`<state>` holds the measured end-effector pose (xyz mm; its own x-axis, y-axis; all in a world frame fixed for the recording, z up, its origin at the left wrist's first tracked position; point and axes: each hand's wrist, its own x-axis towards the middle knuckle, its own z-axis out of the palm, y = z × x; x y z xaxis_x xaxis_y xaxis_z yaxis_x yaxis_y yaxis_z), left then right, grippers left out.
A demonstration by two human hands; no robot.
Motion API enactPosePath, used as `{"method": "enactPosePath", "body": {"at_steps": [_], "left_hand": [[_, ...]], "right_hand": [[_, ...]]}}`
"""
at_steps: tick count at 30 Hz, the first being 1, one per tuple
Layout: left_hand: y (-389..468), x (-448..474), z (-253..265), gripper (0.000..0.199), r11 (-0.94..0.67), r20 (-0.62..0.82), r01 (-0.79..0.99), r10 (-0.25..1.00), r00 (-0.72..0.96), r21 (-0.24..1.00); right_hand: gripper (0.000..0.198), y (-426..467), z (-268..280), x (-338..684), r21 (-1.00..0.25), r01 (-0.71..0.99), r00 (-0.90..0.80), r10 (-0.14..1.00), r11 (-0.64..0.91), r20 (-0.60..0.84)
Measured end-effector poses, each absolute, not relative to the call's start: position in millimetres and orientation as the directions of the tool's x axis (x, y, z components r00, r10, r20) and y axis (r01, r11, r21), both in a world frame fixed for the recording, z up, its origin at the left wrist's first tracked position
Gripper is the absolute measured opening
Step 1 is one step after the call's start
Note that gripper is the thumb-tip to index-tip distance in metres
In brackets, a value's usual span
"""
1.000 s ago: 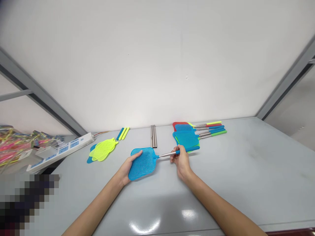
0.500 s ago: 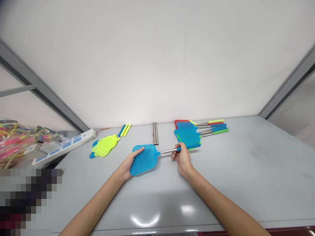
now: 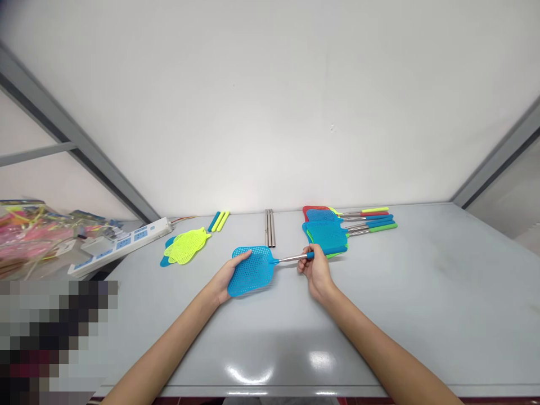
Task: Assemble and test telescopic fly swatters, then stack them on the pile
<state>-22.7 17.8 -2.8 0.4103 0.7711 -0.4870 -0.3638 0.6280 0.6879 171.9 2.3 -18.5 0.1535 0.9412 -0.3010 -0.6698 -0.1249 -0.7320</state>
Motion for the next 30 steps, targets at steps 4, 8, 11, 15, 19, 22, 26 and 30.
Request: {"method": "enactPosePath", "body": {"at_steps": [4,8,11,15,19,22,26,30], "left_hand": [[17.7,-22.6,-1.8,0.041,0.632,-0.494,-0.362,0.768,0.408,0.685],[17.8,-23.0,-1.2,0.039,0.639,-0.506,-0.367,0.765,0.399,0.676],[17.9,-23.3,-1.7,0.037,0.639,-0.515,-0.367,0.766,0.385,0.676],[17.9,-22.9,-2.1,0.036,0.642,-0.522,-0.367,0.764,0.379,0.674],[17.9,-22.3,-1.2,0.035,0.645,-0.526,-0.368,0.761,0.379,0.669],[18.1,-22.6,-1.2,0.034,0.648,-0.534,-0.365,0.759,0.372,0.668],[18.3,-23.4,-2.4,0.036,0.64,-0.518,-0.368,0.765,0.382,0.675],[18.3,-23.8,-3.7,0.038,0.639,-0.509,-0.374,0.765,0.395,0.672]], "right_hand": [[0.02,3.0,-18.0,171.4,-0.731,-0.67,0.151,0.941,-0.128,-0.304],[0.021,2.5,-17.8,171.2,-0.728,-0.671,0.141,0.94,-0.14,-0.311],[0.02,2.2,-18.1,171.7,-0.723,-0.675,0.128,0.941,-0.149,-0.313],[0.02,3.0,-18.4,172.4,-0.72,-0.677,0.129,0.939,-0.151,-0.318],[0.02,3.8,-17.9,172.3,-0.715,-0.679,0.122,0.936,-0.163,-0.329],[0.019,3.6,-17.5,172.2,-0.714,-0.68,0.122,0.935,-0.167,-0.334],[0.02,3.0,-18.2,172.8,-0.712,-0.681,0.108,0.938,-0.171,-0.329],[0.019,3.1,-18.3,172.6,-0.711,-0.682,0.109,0.937,-0.172,-0.331]]}}
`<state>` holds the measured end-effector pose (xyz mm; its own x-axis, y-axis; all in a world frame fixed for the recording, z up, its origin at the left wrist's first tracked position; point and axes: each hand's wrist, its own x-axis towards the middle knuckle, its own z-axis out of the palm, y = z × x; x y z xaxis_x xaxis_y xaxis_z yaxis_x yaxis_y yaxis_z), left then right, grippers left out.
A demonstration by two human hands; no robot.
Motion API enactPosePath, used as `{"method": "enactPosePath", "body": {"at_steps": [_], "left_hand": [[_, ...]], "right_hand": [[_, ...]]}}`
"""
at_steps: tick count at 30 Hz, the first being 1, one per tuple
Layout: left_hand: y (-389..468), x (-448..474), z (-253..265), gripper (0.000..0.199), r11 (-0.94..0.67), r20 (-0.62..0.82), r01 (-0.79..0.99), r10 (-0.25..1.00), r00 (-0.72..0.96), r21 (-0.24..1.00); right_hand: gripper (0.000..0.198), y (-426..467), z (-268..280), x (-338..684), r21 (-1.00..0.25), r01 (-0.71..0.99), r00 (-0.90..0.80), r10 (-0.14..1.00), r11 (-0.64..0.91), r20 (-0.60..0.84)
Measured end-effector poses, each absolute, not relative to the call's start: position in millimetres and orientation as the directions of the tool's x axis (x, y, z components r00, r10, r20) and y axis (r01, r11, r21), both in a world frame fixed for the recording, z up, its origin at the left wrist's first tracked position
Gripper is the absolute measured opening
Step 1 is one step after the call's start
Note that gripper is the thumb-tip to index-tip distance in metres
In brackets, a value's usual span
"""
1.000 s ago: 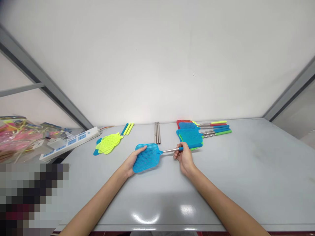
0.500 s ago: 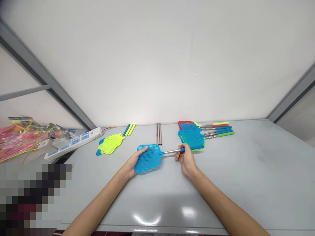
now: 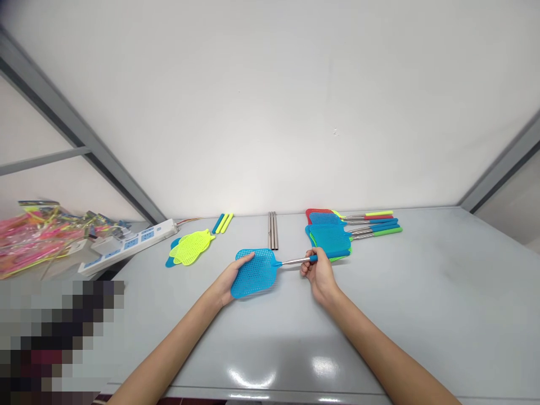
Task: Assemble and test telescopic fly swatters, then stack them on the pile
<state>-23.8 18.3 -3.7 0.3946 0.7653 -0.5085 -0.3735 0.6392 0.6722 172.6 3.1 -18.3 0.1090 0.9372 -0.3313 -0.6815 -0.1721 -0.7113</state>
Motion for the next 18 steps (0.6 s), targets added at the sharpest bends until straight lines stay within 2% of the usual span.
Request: {"method": "enactPosePath", "body": {"at_steps": [18], "left_hand": [[18.2,-24.6,-6.4,0.041,0.623,-0.481,-0.346,0.773,0.414,0.702]], "right_hand": [[0.018,3.3,-18.4,172.1,-0.731,-0.665,0.127,0.941,-0.154,-0.314]]}}
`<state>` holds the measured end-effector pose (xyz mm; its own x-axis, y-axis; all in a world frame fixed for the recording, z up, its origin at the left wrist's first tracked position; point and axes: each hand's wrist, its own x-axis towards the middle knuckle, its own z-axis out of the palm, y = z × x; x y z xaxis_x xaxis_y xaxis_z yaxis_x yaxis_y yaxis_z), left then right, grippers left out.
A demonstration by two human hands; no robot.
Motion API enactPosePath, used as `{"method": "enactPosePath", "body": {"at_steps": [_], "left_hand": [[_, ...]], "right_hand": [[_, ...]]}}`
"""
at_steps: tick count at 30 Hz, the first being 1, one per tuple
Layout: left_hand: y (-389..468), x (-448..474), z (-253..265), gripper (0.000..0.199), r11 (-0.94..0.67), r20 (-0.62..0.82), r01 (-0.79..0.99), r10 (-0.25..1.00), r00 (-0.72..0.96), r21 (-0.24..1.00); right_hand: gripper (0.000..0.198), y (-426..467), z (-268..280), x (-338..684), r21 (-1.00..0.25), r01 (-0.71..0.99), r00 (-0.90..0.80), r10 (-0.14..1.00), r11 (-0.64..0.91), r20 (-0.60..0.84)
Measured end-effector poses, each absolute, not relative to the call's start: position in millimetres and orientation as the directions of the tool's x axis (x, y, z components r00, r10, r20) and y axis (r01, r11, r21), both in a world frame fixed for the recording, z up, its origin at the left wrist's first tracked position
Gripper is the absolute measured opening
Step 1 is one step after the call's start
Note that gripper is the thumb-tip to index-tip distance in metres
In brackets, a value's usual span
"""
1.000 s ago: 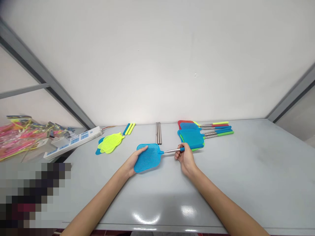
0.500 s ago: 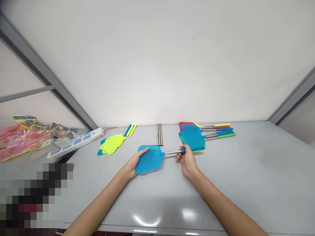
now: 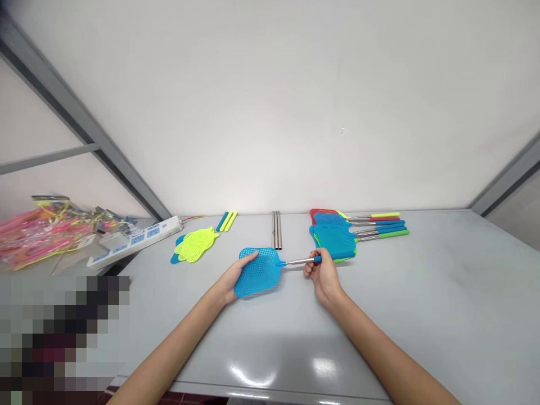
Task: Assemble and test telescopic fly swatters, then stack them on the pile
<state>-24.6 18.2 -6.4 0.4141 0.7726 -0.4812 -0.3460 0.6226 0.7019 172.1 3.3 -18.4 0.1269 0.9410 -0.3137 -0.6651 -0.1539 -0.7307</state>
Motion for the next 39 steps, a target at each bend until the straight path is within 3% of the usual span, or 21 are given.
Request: {"method": "enactPosePath", "body": {"at_steps": [22,29,32,39], "left_hand": [[17.6,-26.3,-7.7,0.041,0.604,-0.465,-0.352,0.787,0.405,0.715],[19.8,-31.3,-9.0,0.04,0.59,-0.482,-0.335,0.802,0.354,0.735],[17.9,-30.7,-6.6,0.04,0.578,-0.468,-0.324,0.807,0.36,0.749],[12.3,-35.9,2.6,0.037,0.515,-0.441,-0.244,0.845,0.302,0.822]], "right_hand": [[0.016,3.3,-19.4,173.8,-0.732,-0.66,0.091,0.949,-0.17,-0.303],[0.022,-0.3,-11.7,172.0,-0.816,-0.464,-0.136,0.938,-0.345,-0.319],[0.031,-1.4,-12.1,171.6,-0.853,-0.394,-0.177,0.939,-0.341,-0.294],[0.039,-3.5,-16.0,176.6,-0.875,-0.305,-0.454,0.865,-0.377,-0.214]]}}
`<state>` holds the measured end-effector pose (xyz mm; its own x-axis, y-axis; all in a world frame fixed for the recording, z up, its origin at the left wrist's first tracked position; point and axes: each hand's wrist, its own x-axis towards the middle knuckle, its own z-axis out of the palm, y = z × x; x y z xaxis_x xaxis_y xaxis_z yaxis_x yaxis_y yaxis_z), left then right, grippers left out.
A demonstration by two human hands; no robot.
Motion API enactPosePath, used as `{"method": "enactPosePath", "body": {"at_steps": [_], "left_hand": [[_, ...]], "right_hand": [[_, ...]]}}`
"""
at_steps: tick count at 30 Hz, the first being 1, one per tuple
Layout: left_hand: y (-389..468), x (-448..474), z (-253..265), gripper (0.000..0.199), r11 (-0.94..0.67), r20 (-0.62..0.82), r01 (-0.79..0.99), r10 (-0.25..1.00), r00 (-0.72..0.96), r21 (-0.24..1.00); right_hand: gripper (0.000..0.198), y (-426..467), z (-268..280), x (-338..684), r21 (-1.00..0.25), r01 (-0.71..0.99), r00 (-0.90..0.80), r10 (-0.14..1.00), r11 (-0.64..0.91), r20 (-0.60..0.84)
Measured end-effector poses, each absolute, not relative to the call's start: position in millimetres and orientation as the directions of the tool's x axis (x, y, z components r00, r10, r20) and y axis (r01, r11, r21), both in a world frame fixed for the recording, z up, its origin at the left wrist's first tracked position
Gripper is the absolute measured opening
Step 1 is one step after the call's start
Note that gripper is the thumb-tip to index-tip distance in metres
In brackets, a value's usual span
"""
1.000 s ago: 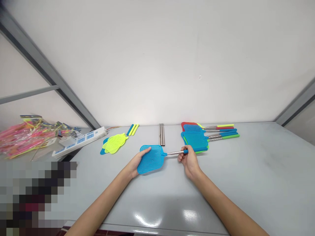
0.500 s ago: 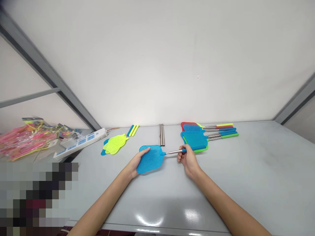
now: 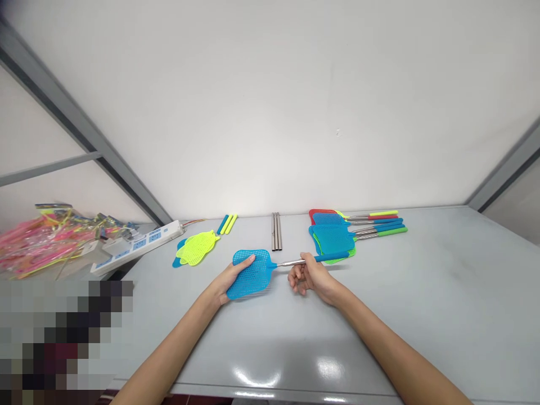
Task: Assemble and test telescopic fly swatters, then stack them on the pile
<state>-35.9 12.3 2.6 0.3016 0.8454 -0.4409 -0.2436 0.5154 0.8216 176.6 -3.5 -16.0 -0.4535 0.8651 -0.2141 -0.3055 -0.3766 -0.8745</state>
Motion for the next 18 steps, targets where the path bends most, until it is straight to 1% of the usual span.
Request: {"method": "enactPosePath", "body": {"at_steps": [3,9,13,18], "left_hand": [[12.5,-37.4,4.6,0.038,0.523,-0.454,-0.224,0.841,0.296,0.823],[15.2,-37.9,4.5,0.038,0.531,-0.482,-0.162,0.835,0.266,0.831],[15.6,-38.2,0.6,0.04,0.532,-0.482,-0.176,0.836,0.261,0.828],[14.2,-33.9,-1.6,0.041,0.54,-0.477,-0.201,0.83,0.29,0.817]], "right_hand": [[0.04,-4.1,-16.1,177.1,-0.881,-0.296,-0.493,0.849,-0.368,-0.189],[0.042,-3.7,-19.2,175.9,-0.882,-0.332,-0.506,0.852,-0.335,-0.134],[0.043,-2.6,-21.9,174.6,-0.879,-0.338,-0.502,0.854,-0.337,-0.134],[0.051,-0.8,-25.4,169.9,-0.908,-0.281,-0.455,0.876,-0.309,-0.157]]}}
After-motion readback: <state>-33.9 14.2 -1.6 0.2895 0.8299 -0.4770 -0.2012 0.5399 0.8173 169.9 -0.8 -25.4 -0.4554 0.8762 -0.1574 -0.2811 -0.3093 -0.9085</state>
